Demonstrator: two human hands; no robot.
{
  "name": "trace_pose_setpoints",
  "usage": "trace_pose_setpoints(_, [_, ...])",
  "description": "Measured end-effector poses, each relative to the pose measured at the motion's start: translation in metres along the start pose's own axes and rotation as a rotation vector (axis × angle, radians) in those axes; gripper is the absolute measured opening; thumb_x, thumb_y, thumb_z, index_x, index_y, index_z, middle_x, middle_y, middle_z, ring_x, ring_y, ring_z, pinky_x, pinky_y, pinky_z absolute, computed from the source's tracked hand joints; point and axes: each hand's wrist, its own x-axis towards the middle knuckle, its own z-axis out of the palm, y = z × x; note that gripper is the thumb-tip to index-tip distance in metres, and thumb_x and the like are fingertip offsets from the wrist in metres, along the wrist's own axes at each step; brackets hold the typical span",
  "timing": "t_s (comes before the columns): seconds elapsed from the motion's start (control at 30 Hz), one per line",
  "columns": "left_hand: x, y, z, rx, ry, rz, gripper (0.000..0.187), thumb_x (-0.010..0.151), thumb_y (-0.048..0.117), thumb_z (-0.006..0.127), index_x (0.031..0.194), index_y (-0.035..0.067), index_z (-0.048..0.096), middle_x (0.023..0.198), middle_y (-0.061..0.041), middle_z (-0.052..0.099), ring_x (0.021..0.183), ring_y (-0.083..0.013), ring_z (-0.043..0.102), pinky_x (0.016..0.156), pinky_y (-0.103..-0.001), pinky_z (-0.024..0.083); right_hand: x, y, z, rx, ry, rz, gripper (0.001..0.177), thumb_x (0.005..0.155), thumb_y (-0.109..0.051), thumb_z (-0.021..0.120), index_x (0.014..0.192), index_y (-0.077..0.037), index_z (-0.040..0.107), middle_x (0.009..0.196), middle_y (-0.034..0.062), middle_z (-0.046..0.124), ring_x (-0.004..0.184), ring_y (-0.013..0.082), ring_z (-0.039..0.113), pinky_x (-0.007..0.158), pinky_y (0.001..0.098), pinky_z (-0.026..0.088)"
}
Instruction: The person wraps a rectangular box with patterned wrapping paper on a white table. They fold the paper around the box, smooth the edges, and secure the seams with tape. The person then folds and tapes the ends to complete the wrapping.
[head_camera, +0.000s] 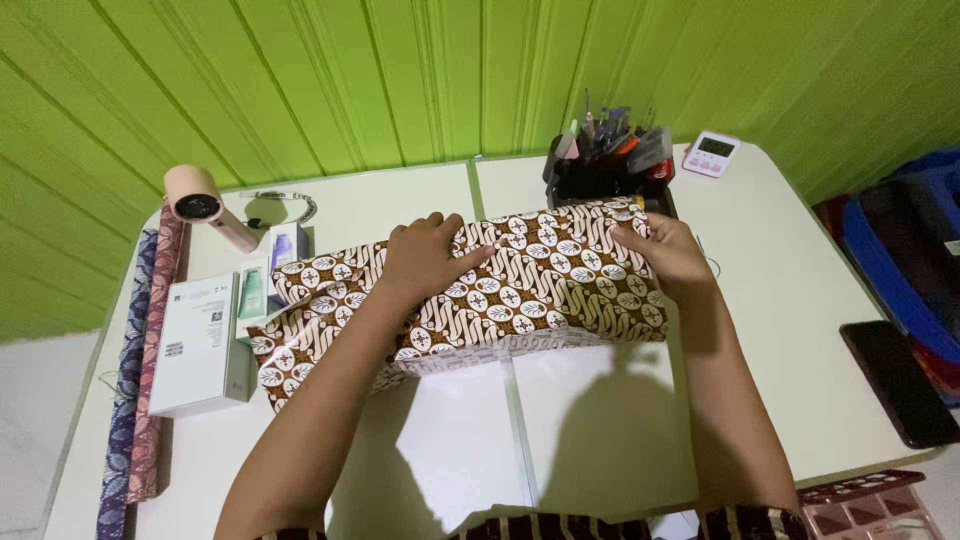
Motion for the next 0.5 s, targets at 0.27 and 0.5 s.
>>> trace_pose_setpoints(0.27, [0.011, -0.004, 0.008, 0.034, -0.124, -0.039, 0.085, 0.087, 0.084, 0.048, 0.131, 0.012, 0.061, 0.114, -0.016, 0.067, 0.107, -0.0329, 0.066, 0.092, -0.055, 0.047, 0.017, 0.036, -0.018, -0.198, 0.108, -0.166, 0.046, 0.091, -0.008, 0.084, 0.13, 0.002, 0.061, 0.11, 0.0176, 0.073, 0.084, 0.0179, 0.063, 0.075, 0.0329, 0.053])
trace_pose_setpoints(0.5, [0.003, 0.002, 0.014, 0.014, -0.089, -0.019, 0.073, 0.095, 0.075, 0.041, 0.149, 0.027, 0.043, 0.124, -0.017, 0.065, 0.122, -0.0345, 0.061, 0.106, -0.061, 0.039, 0.005, 0.014, -0.007, -0.203, 0.108, -0.194, 0.04, 0.091, -0.007, 0.077, 0.128, -0.005, 0.063, 0.117, 0.01, 0.068, 0.093, 0.0126, 0.068, 0.074, 0.0271, 0.057])
